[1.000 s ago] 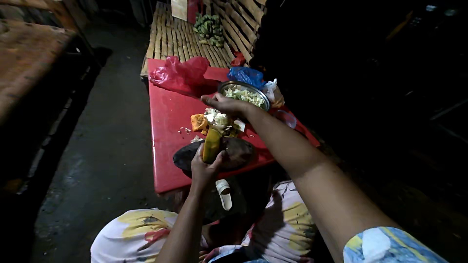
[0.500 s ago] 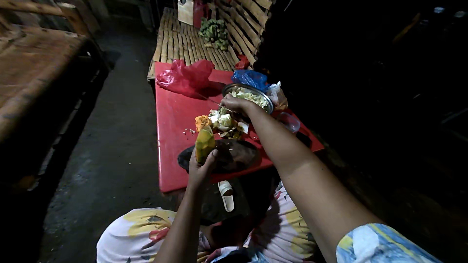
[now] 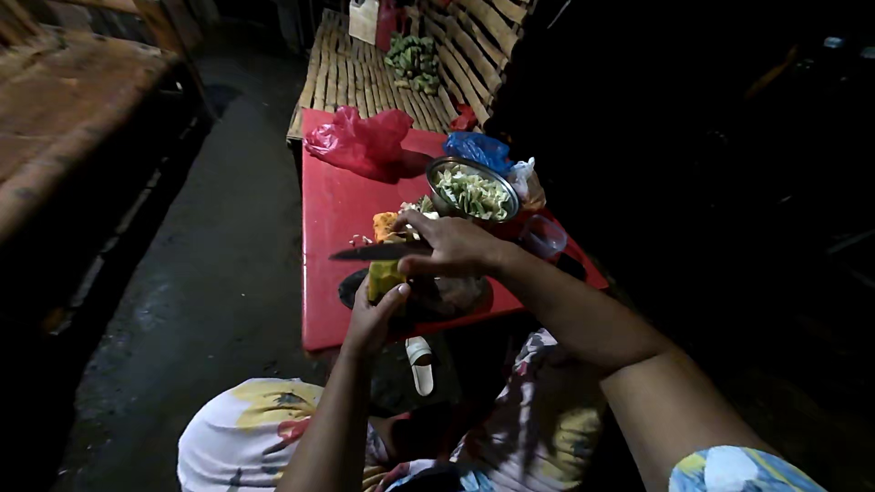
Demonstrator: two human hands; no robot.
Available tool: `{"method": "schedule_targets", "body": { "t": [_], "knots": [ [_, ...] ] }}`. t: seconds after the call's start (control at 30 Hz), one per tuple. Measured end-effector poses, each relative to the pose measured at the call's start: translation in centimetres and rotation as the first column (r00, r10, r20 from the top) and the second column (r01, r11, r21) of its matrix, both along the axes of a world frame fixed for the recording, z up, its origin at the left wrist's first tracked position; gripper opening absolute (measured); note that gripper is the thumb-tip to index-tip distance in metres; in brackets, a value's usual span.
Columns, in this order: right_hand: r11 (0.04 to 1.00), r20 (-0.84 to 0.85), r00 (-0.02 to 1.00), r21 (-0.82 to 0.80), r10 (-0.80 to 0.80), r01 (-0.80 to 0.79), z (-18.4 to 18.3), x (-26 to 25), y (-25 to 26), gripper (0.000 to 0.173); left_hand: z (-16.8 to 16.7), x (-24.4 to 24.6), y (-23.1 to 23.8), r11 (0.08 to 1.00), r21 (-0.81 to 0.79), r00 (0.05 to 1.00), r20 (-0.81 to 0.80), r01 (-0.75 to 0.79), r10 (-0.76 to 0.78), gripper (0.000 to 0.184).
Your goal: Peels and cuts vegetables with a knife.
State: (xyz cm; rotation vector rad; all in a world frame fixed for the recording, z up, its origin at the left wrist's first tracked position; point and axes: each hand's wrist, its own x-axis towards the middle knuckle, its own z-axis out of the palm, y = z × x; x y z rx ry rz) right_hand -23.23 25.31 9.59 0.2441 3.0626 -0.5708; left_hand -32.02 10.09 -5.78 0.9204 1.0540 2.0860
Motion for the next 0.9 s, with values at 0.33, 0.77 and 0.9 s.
{"method": "schedule_targets", "body": {
  "t": [0.33,0.77,0.9],
  "knots": [
    [0.98,0.133,0.991,0.195,0.017,-0.043,-0.4,1.3,-1.1,0.091,1.0,0.3,-0.7,0.998,-0.063,1.0,-0.024,0.015,-0.016,0.037],
    [0.936,-0.1,0.989,0.344,0.11,-0.07,-1.9,1.6,-0.1,0.08,0.2,0.0,-0.1,0.997,-0.055,0.971,-0.231,0.05,-0.062,0.025],
    [0.958,-0.043,0.993,0.27,0.111,-0.096,-1.4,0.8,0.2,0.074,-0.1,-0.2,0.2,0.998,-0.021,0.963,-0.264,0.054,-0.058,0.029]
  ]
}}
